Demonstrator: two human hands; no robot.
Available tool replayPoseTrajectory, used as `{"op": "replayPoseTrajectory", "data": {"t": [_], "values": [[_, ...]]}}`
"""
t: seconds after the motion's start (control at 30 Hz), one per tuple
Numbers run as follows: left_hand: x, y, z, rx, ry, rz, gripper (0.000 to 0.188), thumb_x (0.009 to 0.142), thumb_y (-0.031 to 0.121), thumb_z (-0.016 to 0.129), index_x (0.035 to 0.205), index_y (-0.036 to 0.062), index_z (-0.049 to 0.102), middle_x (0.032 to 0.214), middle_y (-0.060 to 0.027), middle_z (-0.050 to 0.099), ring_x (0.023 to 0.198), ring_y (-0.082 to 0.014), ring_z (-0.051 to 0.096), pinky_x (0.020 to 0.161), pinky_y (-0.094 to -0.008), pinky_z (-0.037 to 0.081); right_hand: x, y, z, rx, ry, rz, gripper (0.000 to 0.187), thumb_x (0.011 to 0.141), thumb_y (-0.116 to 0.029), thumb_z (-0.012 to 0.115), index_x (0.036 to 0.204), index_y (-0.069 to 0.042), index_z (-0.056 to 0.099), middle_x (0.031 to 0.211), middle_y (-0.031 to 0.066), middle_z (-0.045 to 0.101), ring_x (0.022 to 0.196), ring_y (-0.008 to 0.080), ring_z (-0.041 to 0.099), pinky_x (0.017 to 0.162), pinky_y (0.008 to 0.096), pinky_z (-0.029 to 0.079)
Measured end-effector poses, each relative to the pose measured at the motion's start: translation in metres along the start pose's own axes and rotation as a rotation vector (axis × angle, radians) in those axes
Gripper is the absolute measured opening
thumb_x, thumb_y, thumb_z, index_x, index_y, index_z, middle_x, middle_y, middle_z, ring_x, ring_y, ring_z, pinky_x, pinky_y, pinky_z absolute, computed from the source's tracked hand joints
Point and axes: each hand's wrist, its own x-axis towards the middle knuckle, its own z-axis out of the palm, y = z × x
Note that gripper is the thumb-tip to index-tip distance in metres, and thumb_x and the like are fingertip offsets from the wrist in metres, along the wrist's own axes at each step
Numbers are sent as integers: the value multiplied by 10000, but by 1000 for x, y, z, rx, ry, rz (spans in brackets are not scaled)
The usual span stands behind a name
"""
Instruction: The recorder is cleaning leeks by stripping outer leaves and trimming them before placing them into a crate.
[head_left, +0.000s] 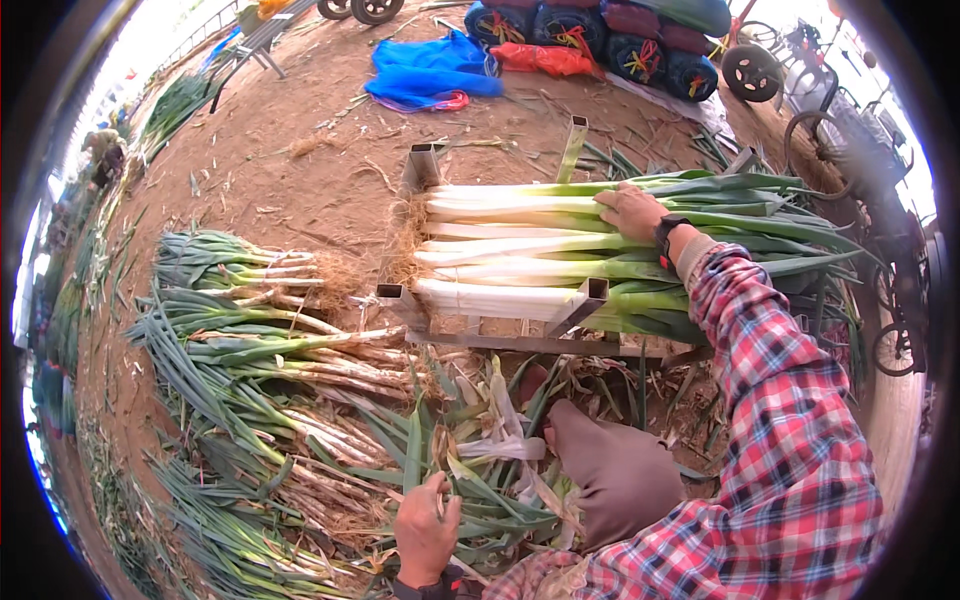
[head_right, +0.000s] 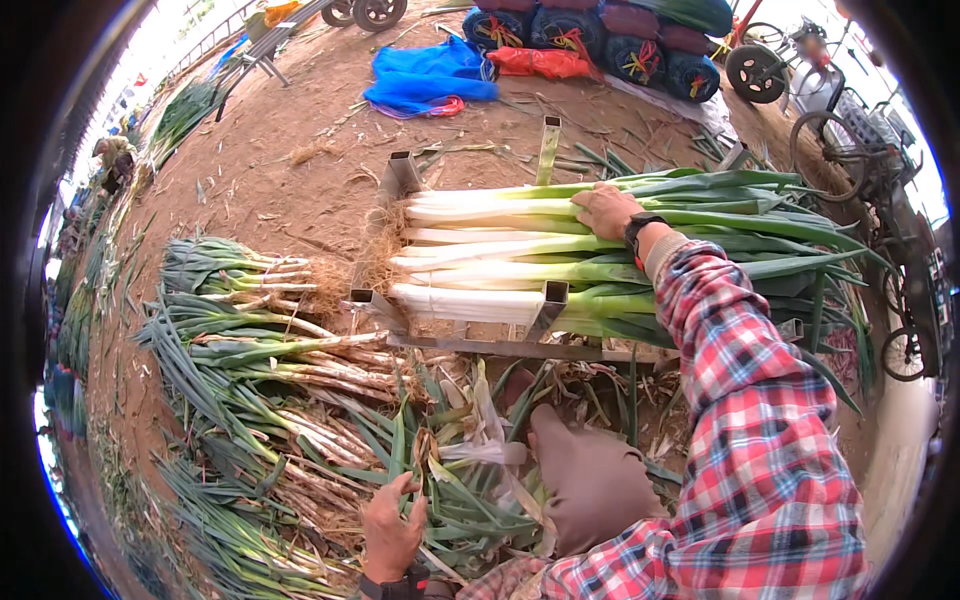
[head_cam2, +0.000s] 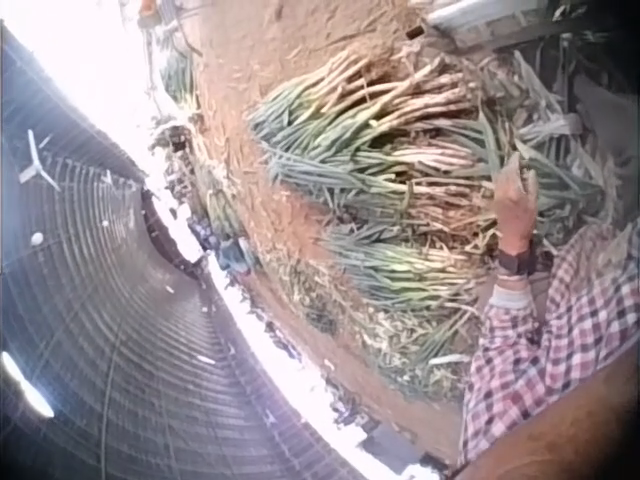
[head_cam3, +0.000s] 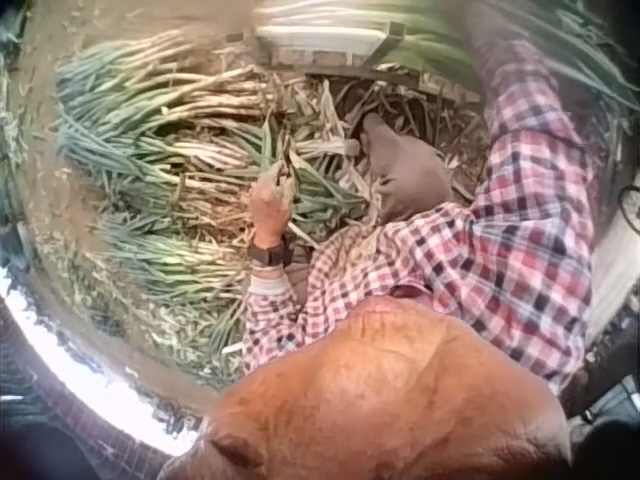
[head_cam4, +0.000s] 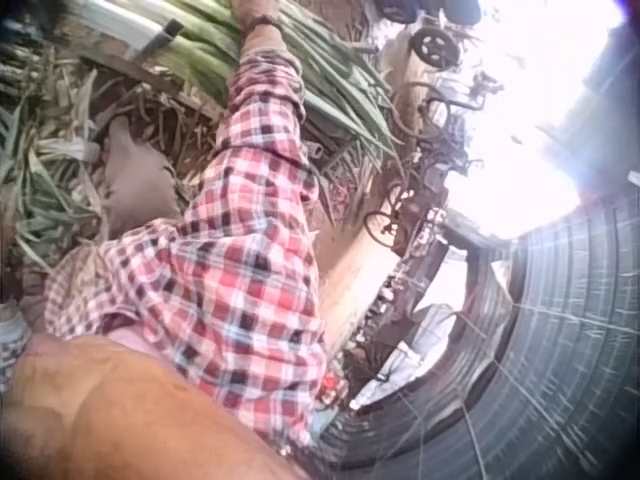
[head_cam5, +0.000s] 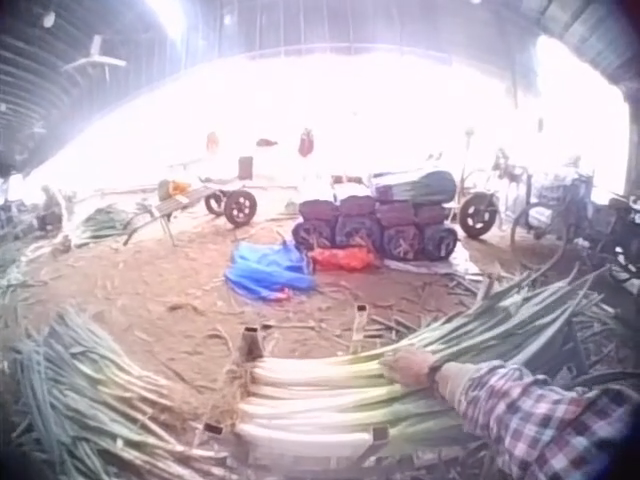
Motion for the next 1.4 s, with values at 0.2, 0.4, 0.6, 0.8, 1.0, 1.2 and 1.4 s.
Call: {"op": "replayPoseTrajectory", "data": {"t": [0.2,0.4,0.6,0.8,1.0,1.2,1.4], "values": [[-1,-2,-1,13,-53,-2,423,762,72,713,1161,18,584,934,-116,654,860,-302,620,752,-395,485,15,-9,17,-79,248,-38,321,802,-331,653,1012,-88,651,1048,186,594,1073,328,538,929,434,441],[1,8,-7,10,-18,152,407,795,135,701,1169,35,575,935,-120,653,870,-305,618,770,-387,488,44,52,12,-293,29,-84,224,826,-185,545,864,1,663,860,220,634,833,345,618,765,475,476],[-40,13,-26,51,-32,86,427,803,190,689,1180,33,565,874,-108,618,833,-283,614,742,-385,488,23,29,-46,231,-77,-198,216,923,-196,527,810,-14,549,665,33,497,662,102,530,546,270,427],[-69,-28,-122,-344,-280,-6,357,847,229,665,1140,31,613,909,-115,665,836,-231,663,731,-333,520,-113,-148,-113,473,-106,-363,152,967,-159,472,908,-45,554,755,-9,500,611,37,494,550,191,388],[-146,-282,-124,-408,133,-881,247,899,178,622,1069,-1,621,963,-81,690,841,-174,684,664,-285,536,-107,-285,-22,493,-460,-447,162,912,-97,538,1020,14,584,835,37,584,739,99,571,658,247,442],[-203,-430,-15,-668,714,-1228,253,852,224,580,938,-1,659,871,-132,704,800,-230,699,699,-372,544,-101,-335,28,243,-435,-623,169,854,-77,568,993,16,593,822,88,580,770,185,570,717,313,453],[-146,-451,55,-137,800,-1460,434,850,313,583,1048,-70,628,974,-231,680,914,-357,649,834,-423,473,-119,-335,58,276,-509,-314,184,844,-80,580,1001,14,600,836,104,593,797,196,600,707,315,462]]}}
